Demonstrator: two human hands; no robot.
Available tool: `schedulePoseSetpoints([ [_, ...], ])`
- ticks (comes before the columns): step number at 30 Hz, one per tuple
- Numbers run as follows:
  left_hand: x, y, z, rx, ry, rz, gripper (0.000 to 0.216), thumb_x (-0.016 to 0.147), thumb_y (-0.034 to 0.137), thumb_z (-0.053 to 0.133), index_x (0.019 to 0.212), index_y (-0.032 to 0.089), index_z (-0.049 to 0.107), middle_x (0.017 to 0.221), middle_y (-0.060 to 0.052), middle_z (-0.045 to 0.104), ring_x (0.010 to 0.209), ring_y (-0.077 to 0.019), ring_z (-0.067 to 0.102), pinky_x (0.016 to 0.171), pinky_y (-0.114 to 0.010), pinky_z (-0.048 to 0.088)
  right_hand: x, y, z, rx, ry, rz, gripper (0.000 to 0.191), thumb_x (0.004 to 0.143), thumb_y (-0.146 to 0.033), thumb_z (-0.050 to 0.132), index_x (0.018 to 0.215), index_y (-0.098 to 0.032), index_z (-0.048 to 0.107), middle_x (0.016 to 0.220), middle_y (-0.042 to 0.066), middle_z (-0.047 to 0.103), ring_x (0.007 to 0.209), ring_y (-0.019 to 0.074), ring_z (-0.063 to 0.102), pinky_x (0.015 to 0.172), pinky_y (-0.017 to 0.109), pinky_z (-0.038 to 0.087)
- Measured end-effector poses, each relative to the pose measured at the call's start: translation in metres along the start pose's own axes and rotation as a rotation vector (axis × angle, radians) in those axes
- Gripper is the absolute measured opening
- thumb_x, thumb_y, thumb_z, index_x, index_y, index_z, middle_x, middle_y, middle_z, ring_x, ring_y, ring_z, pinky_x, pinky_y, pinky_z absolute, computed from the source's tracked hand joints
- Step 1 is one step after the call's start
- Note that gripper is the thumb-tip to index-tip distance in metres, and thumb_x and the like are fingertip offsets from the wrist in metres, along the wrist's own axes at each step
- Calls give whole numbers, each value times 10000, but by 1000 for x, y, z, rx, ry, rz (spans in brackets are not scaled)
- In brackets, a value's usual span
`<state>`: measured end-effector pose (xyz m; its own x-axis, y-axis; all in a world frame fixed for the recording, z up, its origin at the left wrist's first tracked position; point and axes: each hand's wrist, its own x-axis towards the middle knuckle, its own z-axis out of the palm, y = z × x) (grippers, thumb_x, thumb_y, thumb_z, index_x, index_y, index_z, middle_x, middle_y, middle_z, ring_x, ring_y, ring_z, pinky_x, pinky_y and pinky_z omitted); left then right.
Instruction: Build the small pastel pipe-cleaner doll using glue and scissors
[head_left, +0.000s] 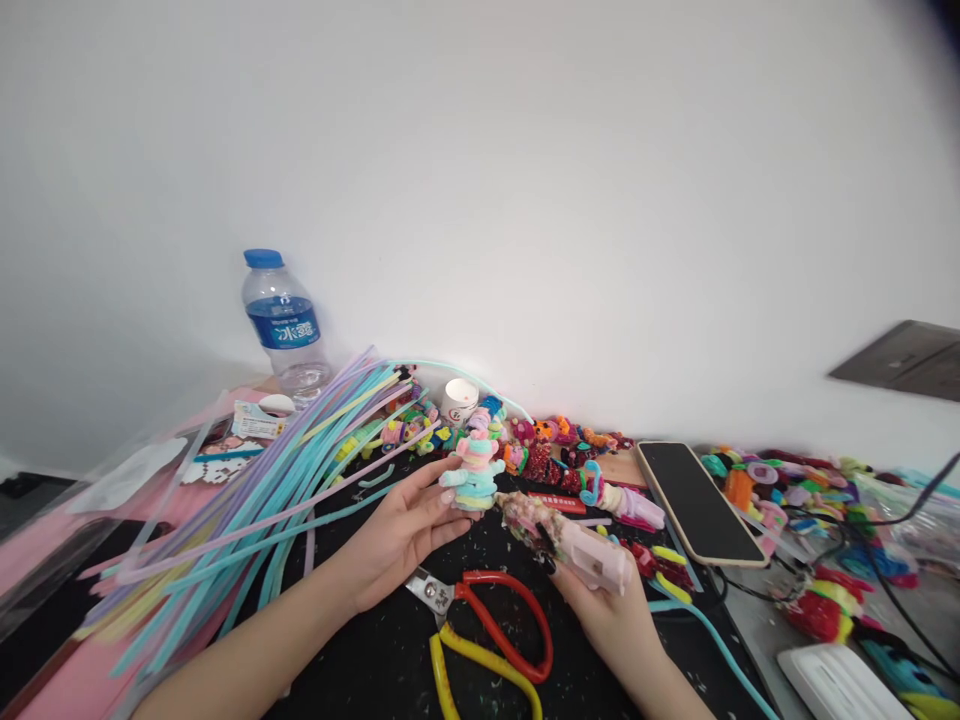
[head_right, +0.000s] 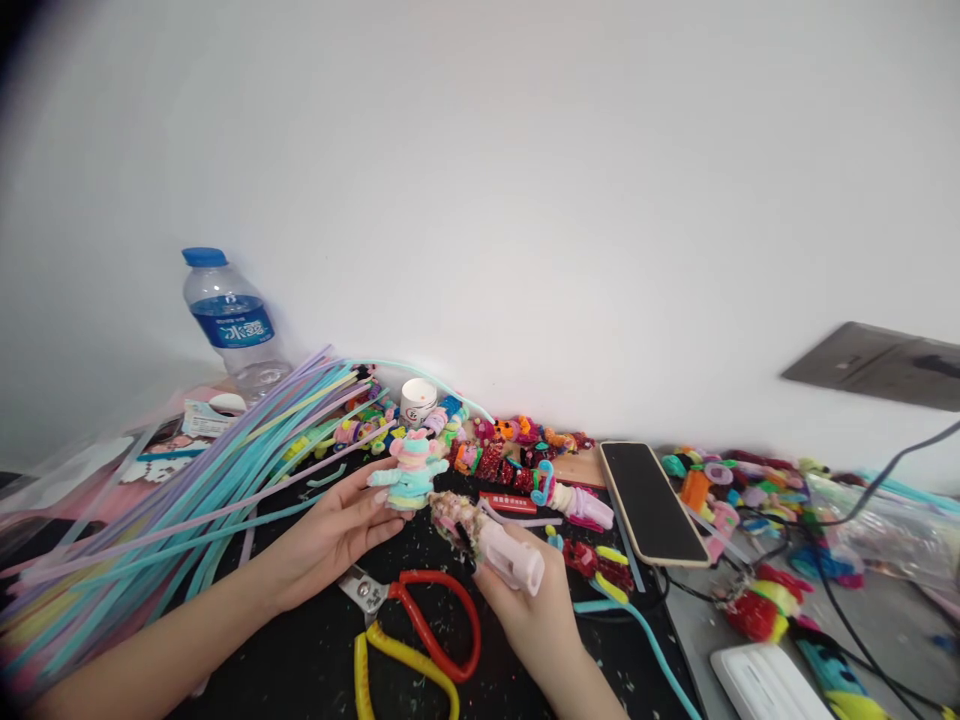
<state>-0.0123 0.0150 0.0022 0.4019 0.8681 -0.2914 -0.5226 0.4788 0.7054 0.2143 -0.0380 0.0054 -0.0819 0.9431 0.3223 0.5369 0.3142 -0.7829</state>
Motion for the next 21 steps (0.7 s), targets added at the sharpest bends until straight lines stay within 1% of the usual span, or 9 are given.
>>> schedulePoseSetpoints([
  [5,0,0,-1,-13,-10,-4,422,782,167,661,1188,231,562,1005,-50,714,859,-152,686,795,-255,533,0,1,1,51,16,26,193,746,-219,576,891,-140,676,731,59,714,638,219,669,582,285,546],
  [10,0,0,-2,-33,-19,-15,371,767,167,676,1127,213,597,951,-49,723,827,-150,691,772,-246,536,0,1,1,90,13,16,247,745,-205,583,964,-157,686,868,80,738,773,250,692,678,318,568],
  [12,0,0,-2,-40,-31,-12,331,761,168,683,1083,208,618,925,-44,725,807,-145,691,754,-239,538,0,0,1,100,5,24,275,742,-207,588,997,-158,680,894,83,738,770,251,692,680,327,571],
  [15,0,0,-2,-45,-55,-13,251,759,173,685,1006,196,643,907,-44,725,796,-141,691,740,-232,543,0,0,0,89,-3,31,266,745,-217,589,987,-154,681,874,81,738,742,245,688,668,325,569],
  [18,0,0,-3,-50,-84,-16,215,761,183,685,973,194,651,889,-41,722,795,-139,691,735,-225,547,-1,0,0,67,-9,28,227,754,-219,580,949,-152,676,840,73,727,743,238,679,668,312,554],
  [21,1,0,-4,-60,-91,-11,201,759,180,684,957,203,655,854,-24,716,779,-127,688,724,-209,550,-1,2,0,29,-6,26,129,763,-223,562,833,-159,651,719,45,685,675,216,651,600,283,525],
])
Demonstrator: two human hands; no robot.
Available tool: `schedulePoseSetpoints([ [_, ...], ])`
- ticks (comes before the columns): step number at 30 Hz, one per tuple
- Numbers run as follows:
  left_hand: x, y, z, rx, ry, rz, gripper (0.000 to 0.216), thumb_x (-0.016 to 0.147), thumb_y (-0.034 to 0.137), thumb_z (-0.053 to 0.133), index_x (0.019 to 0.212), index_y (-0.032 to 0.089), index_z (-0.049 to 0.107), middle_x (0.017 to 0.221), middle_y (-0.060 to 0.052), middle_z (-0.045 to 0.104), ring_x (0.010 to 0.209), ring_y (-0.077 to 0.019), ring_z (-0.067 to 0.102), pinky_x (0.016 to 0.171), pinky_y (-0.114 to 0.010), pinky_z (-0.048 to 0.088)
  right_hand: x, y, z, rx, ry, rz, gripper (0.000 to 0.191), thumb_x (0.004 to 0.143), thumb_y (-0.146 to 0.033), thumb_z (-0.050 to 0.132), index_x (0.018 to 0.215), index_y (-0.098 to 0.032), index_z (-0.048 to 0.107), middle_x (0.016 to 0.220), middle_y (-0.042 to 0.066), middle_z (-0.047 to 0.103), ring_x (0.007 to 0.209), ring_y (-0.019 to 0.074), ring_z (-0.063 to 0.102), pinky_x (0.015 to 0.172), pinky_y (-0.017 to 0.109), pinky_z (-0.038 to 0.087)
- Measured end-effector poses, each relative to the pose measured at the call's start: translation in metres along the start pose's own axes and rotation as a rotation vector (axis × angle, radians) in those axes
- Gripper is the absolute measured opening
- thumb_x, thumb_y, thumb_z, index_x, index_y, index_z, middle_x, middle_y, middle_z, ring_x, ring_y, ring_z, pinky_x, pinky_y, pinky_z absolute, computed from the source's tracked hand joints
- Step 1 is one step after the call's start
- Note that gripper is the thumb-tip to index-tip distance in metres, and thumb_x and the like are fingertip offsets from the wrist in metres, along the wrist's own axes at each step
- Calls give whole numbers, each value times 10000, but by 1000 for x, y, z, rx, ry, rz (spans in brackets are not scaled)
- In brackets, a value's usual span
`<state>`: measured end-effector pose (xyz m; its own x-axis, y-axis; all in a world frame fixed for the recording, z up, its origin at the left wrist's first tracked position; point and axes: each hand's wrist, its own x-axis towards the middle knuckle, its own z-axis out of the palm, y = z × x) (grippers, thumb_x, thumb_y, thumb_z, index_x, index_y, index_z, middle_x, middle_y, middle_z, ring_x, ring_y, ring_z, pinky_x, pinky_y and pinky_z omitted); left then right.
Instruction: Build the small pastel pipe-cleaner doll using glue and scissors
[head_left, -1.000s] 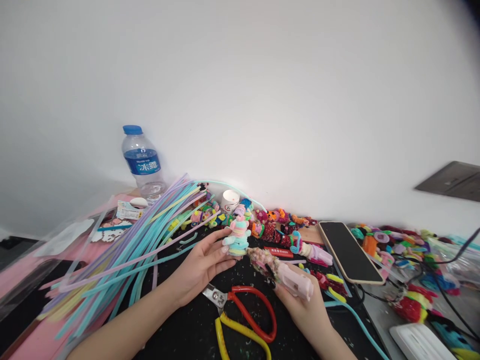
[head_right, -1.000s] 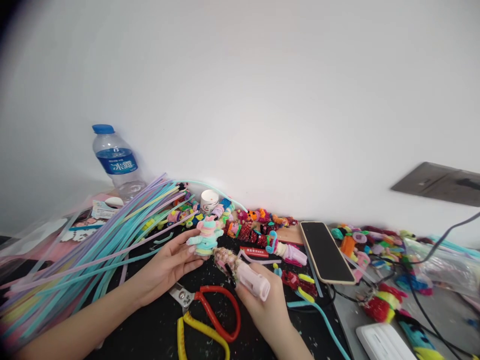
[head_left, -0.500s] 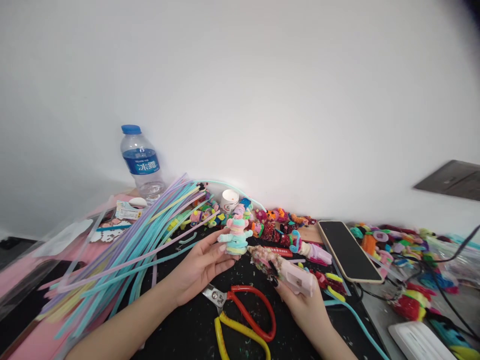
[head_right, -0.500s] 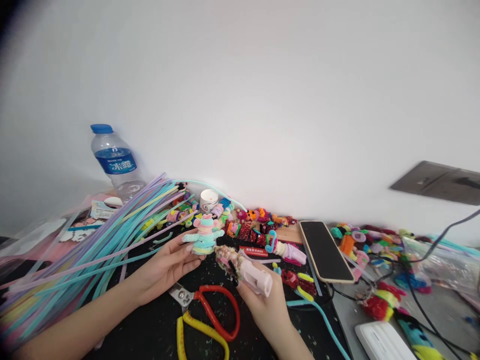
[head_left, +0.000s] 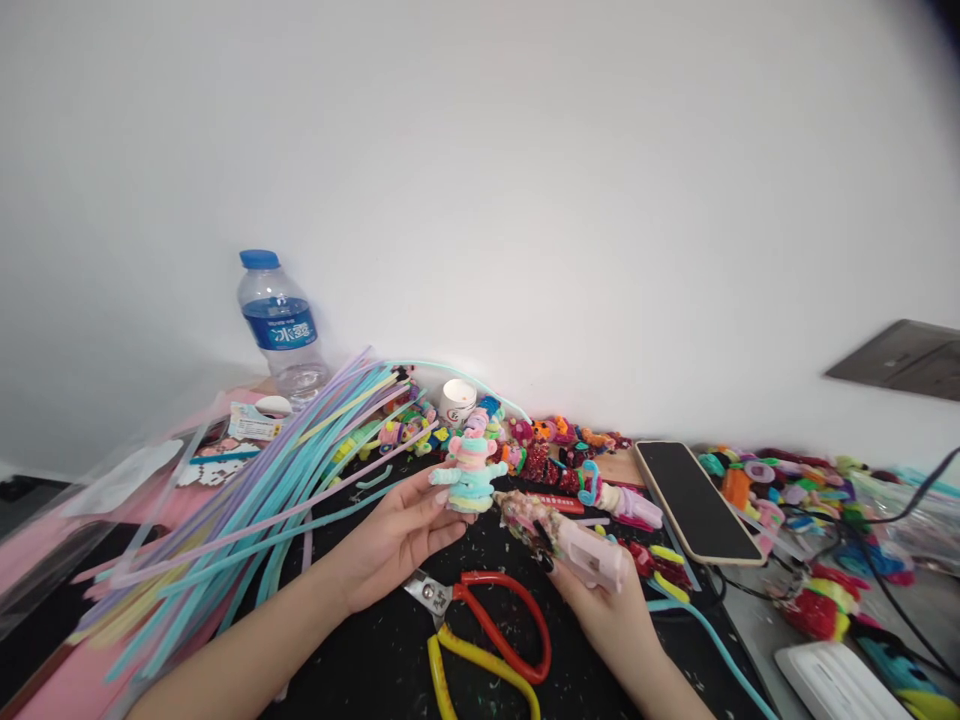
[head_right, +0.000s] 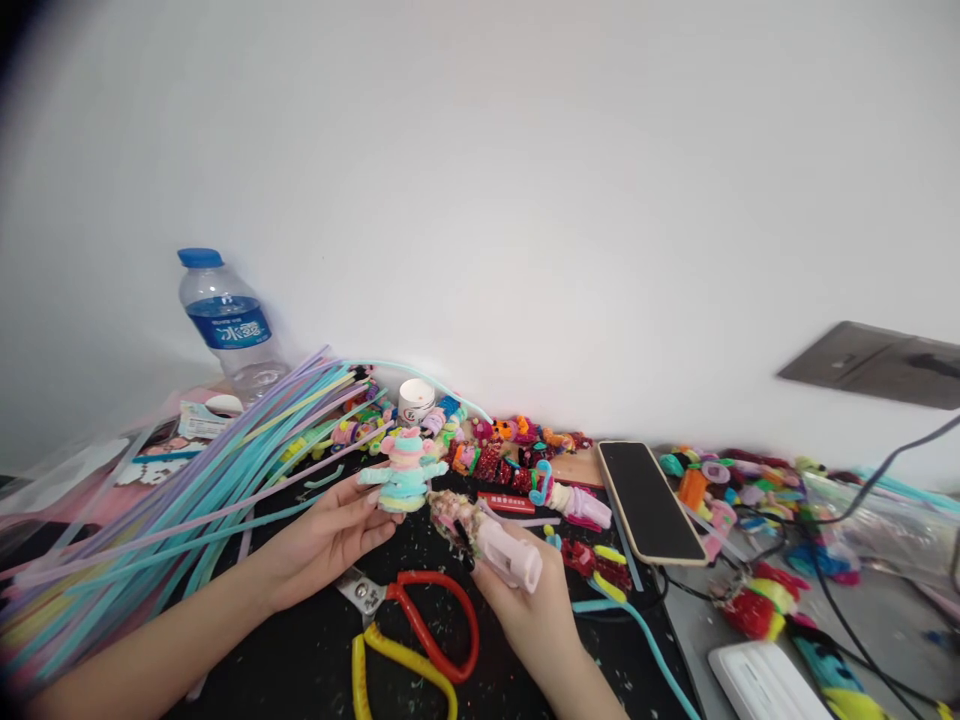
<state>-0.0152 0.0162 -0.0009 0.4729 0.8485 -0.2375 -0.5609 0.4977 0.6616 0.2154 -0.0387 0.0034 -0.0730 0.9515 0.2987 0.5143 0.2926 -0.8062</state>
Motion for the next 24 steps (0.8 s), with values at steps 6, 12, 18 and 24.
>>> schedulePoseSetpoints([
  [6,3,8,-1,-102,68,36,166,794,75,595,911,182,642,800,-21,701,741,-109,690,705,-182,559,3,-6,-3,-208,-110,-41,64,790,-220,509,747,-189,545,667,13,583,570,158,540,528,256,425],
  [12,8,16,-3,-200,185,78,262,844,14,457,1001,186,578,794,-9,681,759,-107,694,690,-180,571,3,-13,-4,-344,-330,-139,464,700,-183,552,1163,-196,513,1063,84,588,921,250,561,782,348,435],
  [18,6,14,-1,-196,174,93,275,861,-5,406,997,173,565,784,-21,680,763,-126,702,680,-193,582,0,-11,0,-467,-341,-114,633,610,-71,475,1232,-188,494,1161,91,545,1040,272,492,899,408,367],
  [24,5,12,0,-206,154,87,261,863,-17,406,983,155,562,776,-27,693,744,-121,707,675,-191,584,4,-13,-2,-398,-341,-198,620,588,-46,459,1191,-184,512,1134,87,551,1051,271,474,933,430,347],
])
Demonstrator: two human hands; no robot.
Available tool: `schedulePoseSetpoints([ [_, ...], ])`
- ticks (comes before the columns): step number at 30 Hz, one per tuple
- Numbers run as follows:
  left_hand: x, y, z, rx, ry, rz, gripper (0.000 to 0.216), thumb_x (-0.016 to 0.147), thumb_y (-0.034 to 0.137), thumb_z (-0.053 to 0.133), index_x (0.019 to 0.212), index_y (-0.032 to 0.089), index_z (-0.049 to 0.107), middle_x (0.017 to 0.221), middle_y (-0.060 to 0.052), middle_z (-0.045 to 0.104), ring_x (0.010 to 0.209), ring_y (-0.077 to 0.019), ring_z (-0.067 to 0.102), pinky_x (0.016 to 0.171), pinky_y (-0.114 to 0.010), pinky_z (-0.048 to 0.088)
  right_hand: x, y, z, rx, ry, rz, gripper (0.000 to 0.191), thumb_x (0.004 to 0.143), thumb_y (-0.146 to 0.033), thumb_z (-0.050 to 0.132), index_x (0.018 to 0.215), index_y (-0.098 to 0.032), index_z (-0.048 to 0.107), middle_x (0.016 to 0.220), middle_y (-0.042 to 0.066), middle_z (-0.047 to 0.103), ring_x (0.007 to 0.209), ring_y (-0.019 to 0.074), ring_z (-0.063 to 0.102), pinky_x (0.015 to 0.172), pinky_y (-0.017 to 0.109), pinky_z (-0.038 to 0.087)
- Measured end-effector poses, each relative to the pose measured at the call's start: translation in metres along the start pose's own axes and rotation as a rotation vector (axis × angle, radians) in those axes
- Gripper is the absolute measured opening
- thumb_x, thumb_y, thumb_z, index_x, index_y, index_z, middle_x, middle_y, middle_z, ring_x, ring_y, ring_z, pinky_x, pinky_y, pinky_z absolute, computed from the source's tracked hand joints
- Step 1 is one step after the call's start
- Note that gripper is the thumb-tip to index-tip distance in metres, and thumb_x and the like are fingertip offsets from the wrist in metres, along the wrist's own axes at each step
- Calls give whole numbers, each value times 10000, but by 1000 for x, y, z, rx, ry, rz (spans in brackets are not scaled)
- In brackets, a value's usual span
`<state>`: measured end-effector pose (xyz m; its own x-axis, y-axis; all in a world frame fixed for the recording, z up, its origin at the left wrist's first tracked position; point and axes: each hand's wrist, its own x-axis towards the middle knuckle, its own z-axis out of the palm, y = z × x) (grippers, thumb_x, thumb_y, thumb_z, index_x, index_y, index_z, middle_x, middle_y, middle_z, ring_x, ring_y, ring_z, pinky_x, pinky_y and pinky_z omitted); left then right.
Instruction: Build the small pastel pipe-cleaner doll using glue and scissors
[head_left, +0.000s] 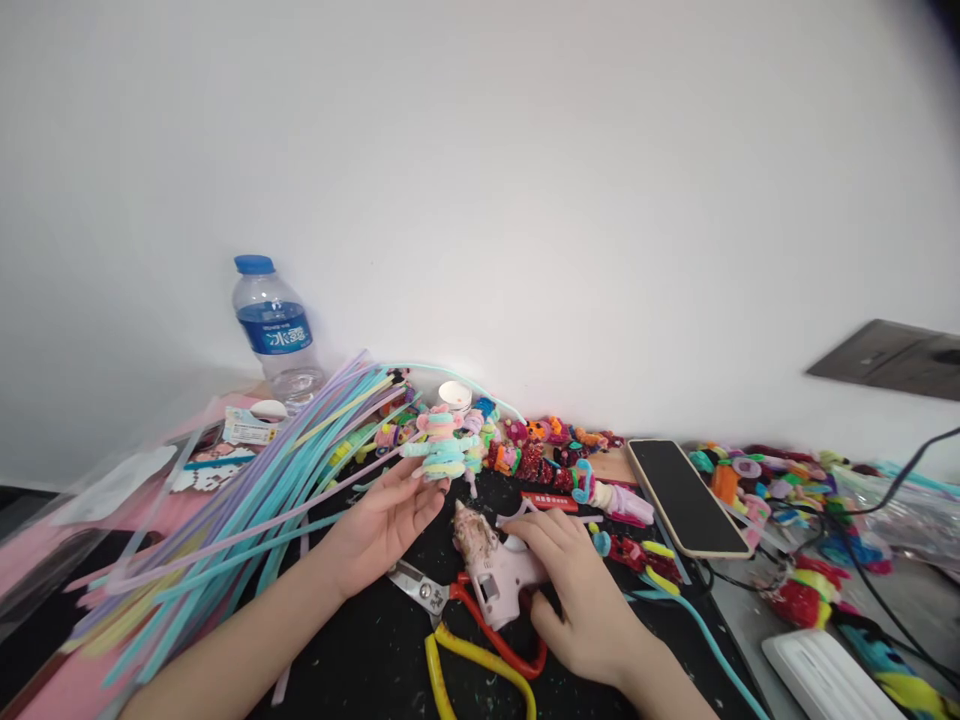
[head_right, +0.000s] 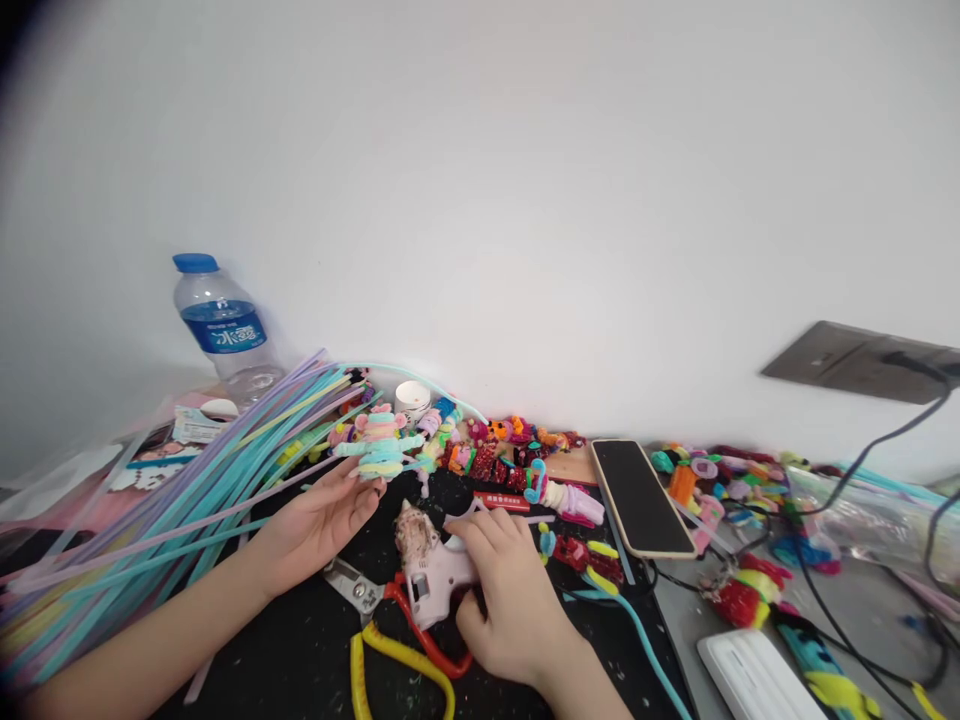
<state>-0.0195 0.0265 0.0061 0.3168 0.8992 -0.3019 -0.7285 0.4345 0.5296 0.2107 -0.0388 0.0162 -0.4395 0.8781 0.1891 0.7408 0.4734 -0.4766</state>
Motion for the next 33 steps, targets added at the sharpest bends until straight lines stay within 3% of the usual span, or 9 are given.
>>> schedulePoseSetpoints([
  [5,1,-1,0,12,-21,-14,265,843,-11,451,1009,157,570,796,-31,700,754,-127,707,691,-202,583,-2,25,-10,8,344,92,254,841,-115,435,1049,-187,562,1014,84,592,982,230,527,856,368,418],
  [7,1,-2,-1,18,-25,-23,245,835,0,472,981,164,582,790,-27,700,751,-123,706,695,-200,579,0,33,-11,-50,373,100,210,866,-145,462,1040,-182,573,992,86,596,959,230,535,845,368,427],
  [14,-1,-7,-3,28,-64,-63,178,780,39,581,889,173,622,785,-22,716,756,-126,705,718,-204,567,29,32,-8,-216,78,96,252,826,-58,497,991,-179,643,946,86,584,870,225,557,763,348,462],
  [19,0,-7,-1,20,-76,-69,184,761,50,602,891,174,641,821,-25,726,777,-132,701,737,-217,556,46,24,-19,-195,86,87,182,815,-57,494,783,-176,628,878,65,613,836,212,571,737,329,453],
  [26,3,-9,-2,2,-94,-14,154,760,62,608,848,182,649,869,-38,731,852,-173,691,798,-279,531,60,5,-56,61,126,128,227,840,-113,424,935,-196,613,847,26,666,708,151,604,630,254,465],
  [29,2,-10,-3,48,-130,0,232,777,86,606,979,195,644,943,-52,728,883,-179,682,823,-296,515,66,-7,-61,152,129,111,233,838,-133,415,931,-179,625,888,46,651,791,167,604,703,277,471],
  [33,-1,-12,-1,132,-122,20,401,791,103,610,1172,222,573,1024,-61,711,904,-181,671,850,-317,495,70,-17,-56,272,40,227,310,870,-177,359,1063,-159,600,695,9,621,576,142,587,570,267,483],
])
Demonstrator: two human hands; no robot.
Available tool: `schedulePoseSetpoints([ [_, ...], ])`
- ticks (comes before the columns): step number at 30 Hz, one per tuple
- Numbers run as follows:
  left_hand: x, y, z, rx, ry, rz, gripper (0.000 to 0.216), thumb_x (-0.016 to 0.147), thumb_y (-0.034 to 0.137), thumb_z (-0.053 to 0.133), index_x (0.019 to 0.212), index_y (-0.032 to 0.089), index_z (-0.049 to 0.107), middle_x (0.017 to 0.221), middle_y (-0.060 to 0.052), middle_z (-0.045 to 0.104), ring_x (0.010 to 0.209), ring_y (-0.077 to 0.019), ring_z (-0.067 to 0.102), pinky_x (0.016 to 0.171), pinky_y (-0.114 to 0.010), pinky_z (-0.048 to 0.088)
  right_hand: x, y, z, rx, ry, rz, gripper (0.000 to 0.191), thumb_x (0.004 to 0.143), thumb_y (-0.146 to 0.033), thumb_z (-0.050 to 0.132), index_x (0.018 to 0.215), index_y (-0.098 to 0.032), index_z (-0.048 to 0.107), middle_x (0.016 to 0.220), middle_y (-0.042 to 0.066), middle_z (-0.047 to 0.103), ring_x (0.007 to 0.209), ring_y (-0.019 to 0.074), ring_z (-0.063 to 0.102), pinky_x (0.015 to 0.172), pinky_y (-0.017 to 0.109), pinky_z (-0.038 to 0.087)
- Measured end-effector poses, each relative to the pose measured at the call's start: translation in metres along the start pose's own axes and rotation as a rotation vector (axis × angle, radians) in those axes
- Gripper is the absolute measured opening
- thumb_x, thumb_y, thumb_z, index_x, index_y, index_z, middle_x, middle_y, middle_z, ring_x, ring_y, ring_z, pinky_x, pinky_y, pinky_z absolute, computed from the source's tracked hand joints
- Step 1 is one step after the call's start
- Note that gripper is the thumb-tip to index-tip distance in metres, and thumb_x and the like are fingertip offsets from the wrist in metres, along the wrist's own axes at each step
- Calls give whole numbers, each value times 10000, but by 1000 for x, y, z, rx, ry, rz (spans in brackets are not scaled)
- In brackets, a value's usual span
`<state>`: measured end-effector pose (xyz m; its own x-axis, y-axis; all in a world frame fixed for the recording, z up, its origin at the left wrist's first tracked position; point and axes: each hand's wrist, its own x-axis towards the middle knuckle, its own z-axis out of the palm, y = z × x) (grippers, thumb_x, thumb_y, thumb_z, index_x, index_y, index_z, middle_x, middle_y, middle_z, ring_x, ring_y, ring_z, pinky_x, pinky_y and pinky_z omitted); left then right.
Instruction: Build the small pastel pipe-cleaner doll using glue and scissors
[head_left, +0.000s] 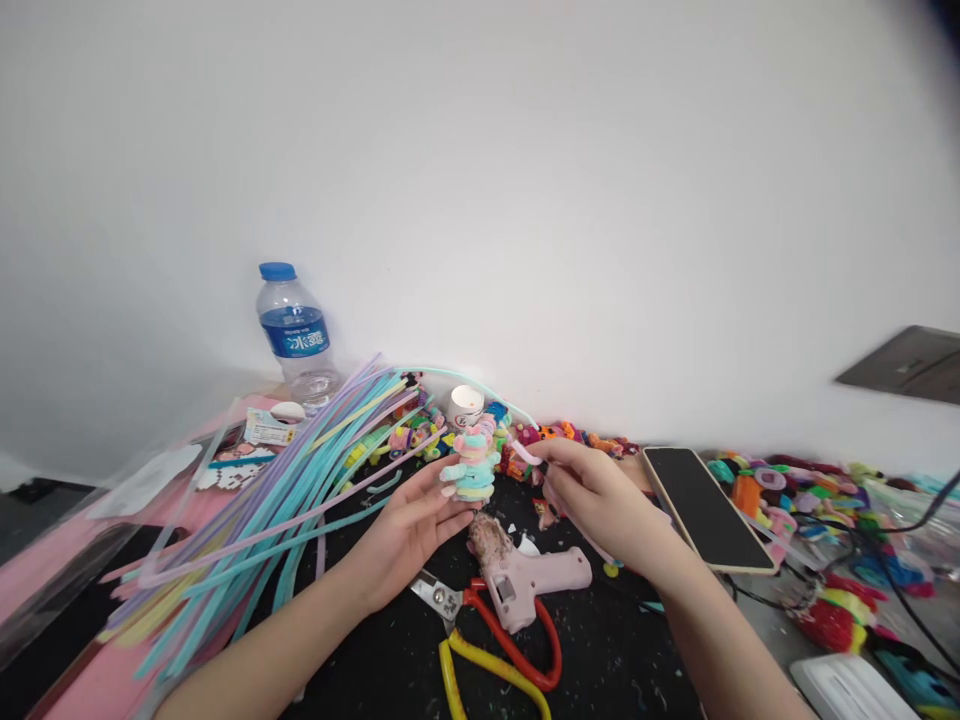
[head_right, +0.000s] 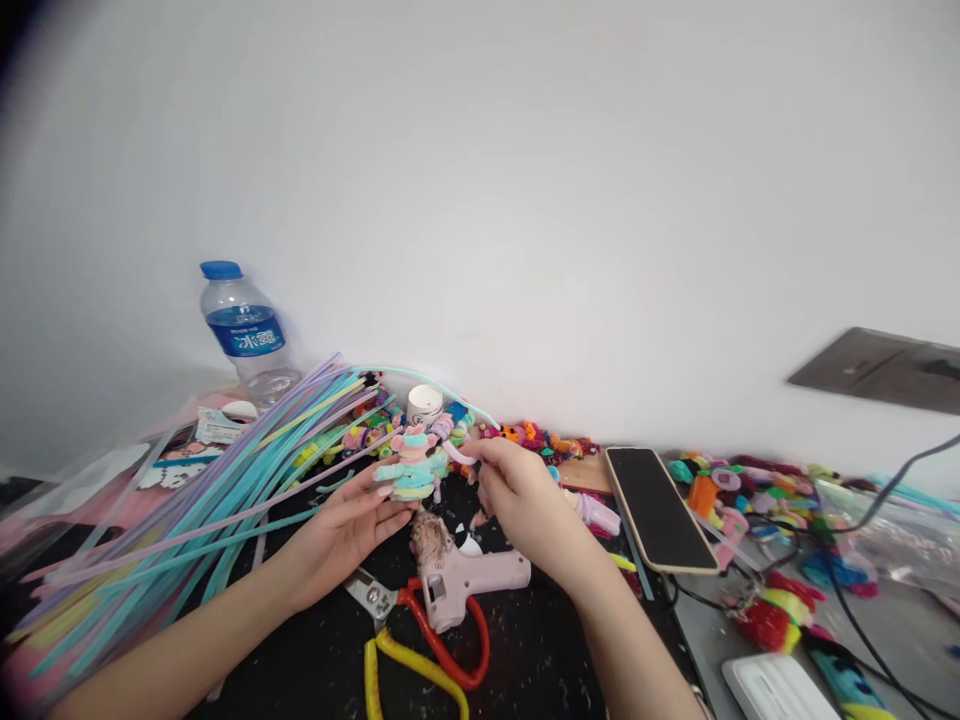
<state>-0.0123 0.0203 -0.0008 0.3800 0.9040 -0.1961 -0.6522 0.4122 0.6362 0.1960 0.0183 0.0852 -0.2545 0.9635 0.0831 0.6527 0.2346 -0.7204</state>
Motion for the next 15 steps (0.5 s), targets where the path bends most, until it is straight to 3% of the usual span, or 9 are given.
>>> schedulePoseSetpoints([
  [5,-4,-1,4,99,15,19,417,772,140,651,1172,239,586,1149,-63,658,957,-190,647,884,-323,471,-6,-1,-1,-75,5,-64,340,829,-140,398,1062,-196,639,1009,61,669,850,184,629,775,323,501],
  [10,-6,-3,7,198,2,56,384,758,159,667,1125,259,619,1297,-48,561,1038,-209,605,877,-315,477,-11,-1,-11,-171,-25,-139,444,844,-180,441,1275,-244,525,1045,58,659,872,196,624,763,338,518],
  [12,-6,-3,7,221,4,62,384,753,174,675,1124,259,622,1305,-53,554,1040,-216,603,871,-312,480,-10,-1,-14,-176,-52,-163,380,852,-172,447,1192,-242,601,1034,61,669,941,213,612,792,340,504],
  [15,-6,-4,7,244,10,62,380,757,189,673,1127,260,619,1299,-53,556,1036,-214,602,867,-304,482,-8,-4,-15,-94,-146,-99,294,850,-138,453,998,-225,691,907,38,702,832,188,634,716,288,499],
])
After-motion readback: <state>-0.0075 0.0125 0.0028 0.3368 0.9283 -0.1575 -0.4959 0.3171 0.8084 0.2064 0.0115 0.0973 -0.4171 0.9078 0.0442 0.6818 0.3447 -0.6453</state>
